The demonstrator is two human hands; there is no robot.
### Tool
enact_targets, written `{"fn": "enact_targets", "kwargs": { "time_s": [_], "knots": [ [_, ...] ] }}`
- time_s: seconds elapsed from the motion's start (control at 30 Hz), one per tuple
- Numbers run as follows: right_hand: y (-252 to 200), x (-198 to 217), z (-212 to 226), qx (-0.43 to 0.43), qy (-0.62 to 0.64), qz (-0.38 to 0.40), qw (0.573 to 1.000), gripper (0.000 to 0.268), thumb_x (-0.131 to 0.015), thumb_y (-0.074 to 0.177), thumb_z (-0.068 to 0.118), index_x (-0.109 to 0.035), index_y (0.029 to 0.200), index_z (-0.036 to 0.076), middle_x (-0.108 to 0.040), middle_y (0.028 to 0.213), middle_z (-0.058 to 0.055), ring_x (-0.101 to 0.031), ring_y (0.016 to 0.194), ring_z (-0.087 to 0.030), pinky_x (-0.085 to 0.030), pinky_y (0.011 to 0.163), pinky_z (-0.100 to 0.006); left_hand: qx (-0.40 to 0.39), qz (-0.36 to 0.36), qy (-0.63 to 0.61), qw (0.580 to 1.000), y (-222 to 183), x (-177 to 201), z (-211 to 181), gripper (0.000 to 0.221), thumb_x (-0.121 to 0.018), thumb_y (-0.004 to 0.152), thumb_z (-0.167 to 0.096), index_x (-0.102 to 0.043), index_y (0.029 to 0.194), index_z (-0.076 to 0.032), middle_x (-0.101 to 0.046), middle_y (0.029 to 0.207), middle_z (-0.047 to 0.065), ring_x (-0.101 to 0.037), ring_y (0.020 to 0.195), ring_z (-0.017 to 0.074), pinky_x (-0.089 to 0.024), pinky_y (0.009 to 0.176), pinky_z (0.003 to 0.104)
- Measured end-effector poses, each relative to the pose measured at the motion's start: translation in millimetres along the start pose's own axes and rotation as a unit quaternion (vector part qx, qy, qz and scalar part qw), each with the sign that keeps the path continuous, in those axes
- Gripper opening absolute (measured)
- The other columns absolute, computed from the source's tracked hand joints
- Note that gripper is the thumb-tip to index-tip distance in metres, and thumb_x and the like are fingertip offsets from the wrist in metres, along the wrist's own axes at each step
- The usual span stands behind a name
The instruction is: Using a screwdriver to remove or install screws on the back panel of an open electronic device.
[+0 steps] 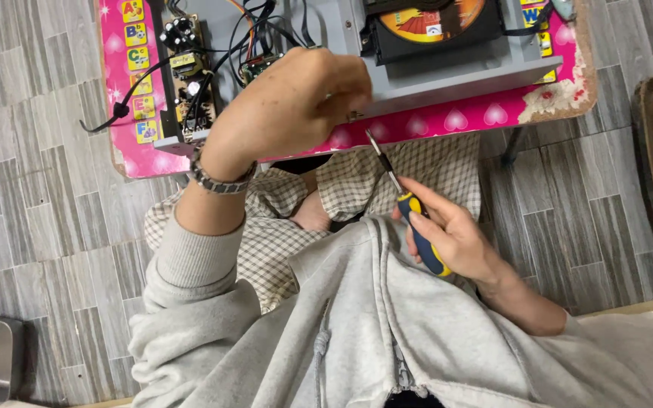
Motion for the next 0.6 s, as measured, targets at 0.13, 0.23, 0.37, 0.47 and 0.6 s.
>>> {"fn": "enact_targets", "kwargs": {
  "time_s": [0.13, 0.23, 0.37, 0.47, 0.6],
  "knots": [
    [7, -7, 11, 0.000, -0.043, -0.033, 0.999, 0.060, -0.046, 0.095, -0.001, -0.032, 0.153, -0.002, -0.062, 0.115, -0.014, -0.056, 0.064, -0.013, -0.051, 0.053, -0.024, 0.025, -0.027, -0.006, 0.999, -3, -28, 35, 0.014, -0.062, 0.076, 0.010, -0.061, 0.088, 0.004, -0.070, 0.080, 0.012, -0.060, 0.060, 0.0261, -0.046, 0.053, 0.036],
    [10, -11, 17, 0.017, -0.123, -0.033, 0.992, 0.059, -0.049, 0.095, 0.003, -0.034, 0.152, -0.002, -0.066, 0.113, -0.011, -0.059, 0.064, -0.012, -0.049, 0.055, -0.021, 0.044, -0.019, -0.034, 0.998, -7, -39, 40, 0.015, -0.064, 0.077, 0.011, -0.059, 0.087, 0.001, -0.066, 0.076, 0.009, -0.057, 0.057, 0.0209, -0.047, 0.053, 0.032],
    [13, -16, 19, 0.030, -0.138, -0.020, 0.990, 0.059, -0.050, 0.096, 0.005, -0.033, 0.152, -0.003, -0.066, 0.114, -0.011, -0.060, 0.064, -0.012, -0.052, 0.057, -0.022, 0.059, -0.049, -0.065, 0.995, -10, -32, 42, 0.018, -0.064, 0.080, 0.011, -0.058, 0.095, 0.003, -0.073, 0.086, 0.011, -0.069, 0.069, 0.0211, -0.053, 0.060, 0.031],
    [14, -17, 19, 0.030, -0.137, -0.018, 0.990, 0.059, -0.050, 0.096, 0.004, -0.033, 0.152, -0.003, -0.066, 0.113, -0.011, -0.060, 0.064, -0.012, -0.052, 0.057, -0.022, 0.066, -0.070, -0.076, 0.992, -13, -30, 46, 0.022, -0.066, 0.083, 0.012, -0.055, 0.099, 0.003, -0.075, 0.093, 0.011, -0.073, 0.075, 0.0194, -0.056, 0.063, 0.029],
    [16, -18, 17, 0.036, -0.115, -0.018, 0.993, 0.059, -0.049, 0.096, 0.002, -0.032, 0.152, -0.002, -0.064, 0.113, -0.012, -0.058, 0.065, -0.011, -0.051, 0.057, -0.021, 0.078, -0.073, -0.076, 0.991, -15, -32, 53, 0.023, -0.066, 0.081, 0.013, -0.056, 0.098, 0.002, -0.074, 0.089, 0.008, -0.071, 0.071, 0.0173, -0.053, 0.062, 0.028]
  ]
}}
Point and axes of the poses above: each hand's wrist, its own y-axis towards the middle knuckle, its own x-axis out of the back of the hand, z = x × y, the point moved 7 cm from there along y, towards the middle knuckle
